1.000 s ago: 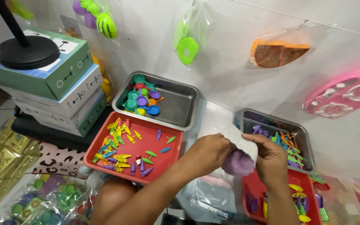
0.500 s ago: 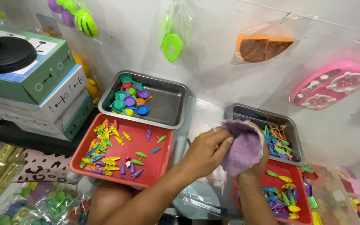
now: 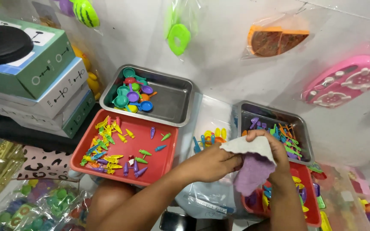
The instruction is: The person wipes small plastic toys, including a blue fork and a yellow toy, with a purple cloth. They then place the cleaned items into a clear plastic bag. The person also handles a yellow plastic container and a green plastic spoon, placing them into the bag.
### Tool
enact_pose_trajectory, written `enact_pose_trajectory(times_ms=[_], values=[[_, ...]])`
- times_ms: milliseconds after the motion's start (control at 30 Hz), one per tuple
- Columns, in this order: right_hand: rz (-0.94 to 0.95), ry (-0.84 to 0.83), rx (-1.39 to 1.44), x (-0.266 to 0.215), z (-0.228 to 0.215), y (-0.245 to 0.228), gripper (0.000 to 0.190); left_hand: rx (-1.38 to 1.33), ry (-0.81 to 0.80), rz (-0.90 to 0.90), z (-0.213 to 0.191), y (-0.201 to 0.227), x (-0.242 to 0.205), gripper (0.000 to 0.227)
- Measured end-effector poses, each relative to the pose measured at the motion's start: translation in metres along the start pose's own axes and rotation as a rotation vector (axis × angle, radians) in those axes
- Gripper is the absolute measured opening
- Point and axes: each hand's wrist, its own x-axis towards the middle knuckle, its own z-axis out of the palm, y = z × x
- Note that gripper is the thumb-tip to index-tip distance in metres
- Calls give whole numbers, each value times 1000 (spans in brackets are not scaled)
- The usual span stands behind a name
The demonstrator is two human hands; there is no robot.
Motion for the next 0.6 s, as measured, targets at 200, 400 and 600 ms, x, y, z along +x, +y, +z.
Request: enact_pose_trajectory(times_ms=[200,400,600], values=[[-154,220,-233,8,32,0,24,274,76,5,-2,-4,17,34],[-191,370,-731,5,36,1,11,492,182,-15,10,-4,21,28],[-173,350,-610,4,45,-1,4,-24,290,-80,23,-21,34,40]])
